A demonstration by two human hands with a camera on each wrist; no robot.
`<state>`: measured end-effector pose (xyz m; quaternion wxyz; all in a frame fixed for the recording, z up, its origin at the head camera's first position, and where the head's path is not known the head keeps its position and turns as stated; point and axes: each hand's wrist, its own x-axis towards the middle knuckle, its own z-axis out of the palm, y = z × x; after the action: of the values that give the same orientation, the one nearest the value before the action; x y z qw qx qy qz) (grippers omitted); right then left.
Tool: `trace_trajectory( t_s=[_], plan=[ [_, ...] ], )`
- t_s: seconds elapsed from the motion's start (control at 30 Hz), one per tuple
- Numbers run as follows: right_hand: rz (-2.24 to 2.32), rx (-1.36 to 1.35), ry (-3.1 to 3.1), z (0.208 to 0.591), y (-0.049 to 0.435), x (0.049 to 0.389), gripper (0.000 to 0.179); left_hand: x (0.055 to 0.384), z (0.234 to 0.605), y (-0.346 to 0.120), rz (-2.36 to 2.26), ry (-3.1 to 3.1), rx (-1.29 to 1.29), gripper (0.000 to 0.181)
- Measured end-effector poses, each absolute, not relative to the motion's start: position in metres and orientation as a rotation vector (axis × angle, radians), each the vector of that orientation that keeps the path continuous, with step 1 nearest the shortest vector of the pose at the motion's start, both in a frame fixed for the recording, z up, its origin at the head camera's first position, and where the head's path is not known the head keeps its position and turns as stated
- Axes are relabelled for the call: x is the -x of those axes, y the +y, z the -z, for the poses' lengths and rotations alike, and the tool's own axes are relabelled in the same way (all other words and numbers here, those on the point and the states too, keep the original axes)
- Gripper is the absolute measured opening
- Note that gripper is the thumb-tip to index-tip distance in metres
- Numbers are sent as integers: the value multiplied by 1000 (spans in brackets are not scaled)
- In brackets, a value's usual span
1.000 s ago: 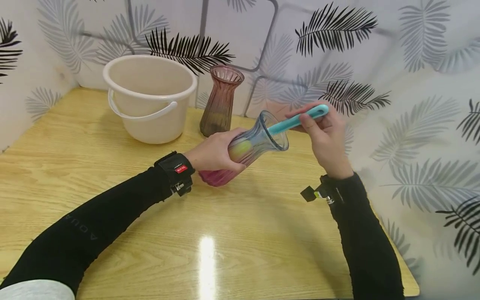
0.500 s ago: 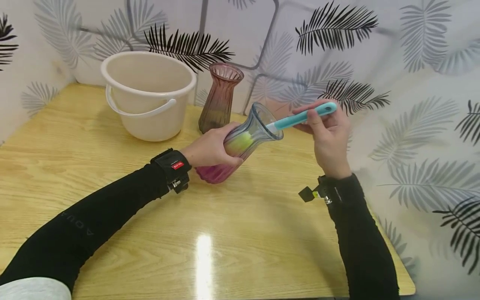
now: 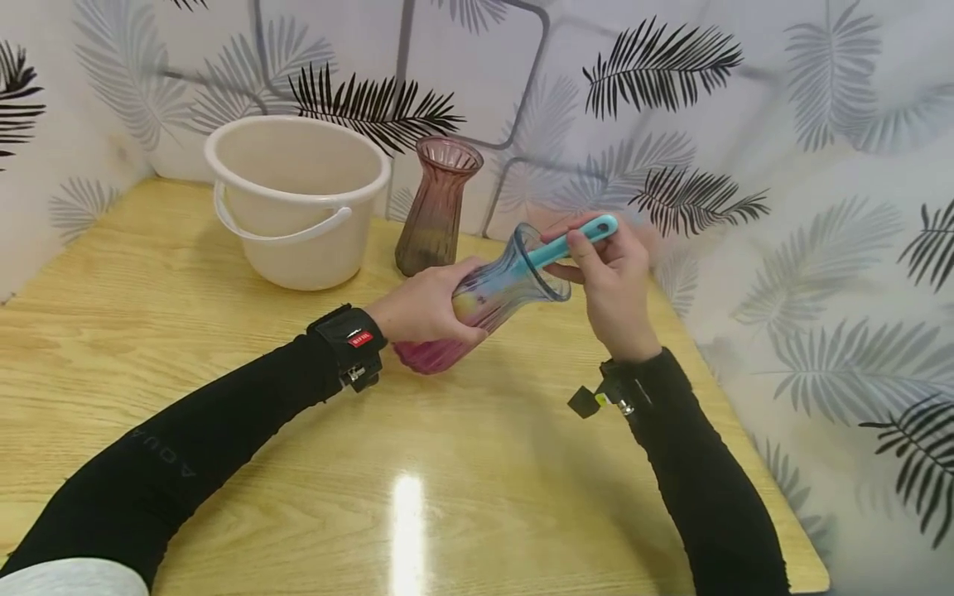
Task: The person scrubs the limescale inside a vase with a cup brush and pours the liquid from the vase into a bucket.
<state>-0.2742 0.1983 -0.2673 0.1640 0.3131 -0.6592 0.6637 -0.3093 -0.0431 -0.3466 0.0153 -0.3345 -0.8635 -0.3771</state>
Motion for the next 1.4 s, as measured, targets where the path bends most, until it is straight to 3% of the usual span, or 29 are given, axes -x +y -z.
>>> trace_trajectory(
  t_s=[0.33,0.7,1.03,1.4],
  plan=[
    [-2189,-782,-1584,234,228,260,13,308,344,-45,1164,-2626,1048,82],
    [-2138,-669,-1853,256,206,268,15,311,341,-51,1277,-2663,986,92],
    [-2110,-823,-2066,251,190,271,18,311,343,-50,1215,-2675,1009,90],
    [-2173,-701,-1720,222,229,263,16,308,347,-43,1157,-2655,1047,87]
  ],
)
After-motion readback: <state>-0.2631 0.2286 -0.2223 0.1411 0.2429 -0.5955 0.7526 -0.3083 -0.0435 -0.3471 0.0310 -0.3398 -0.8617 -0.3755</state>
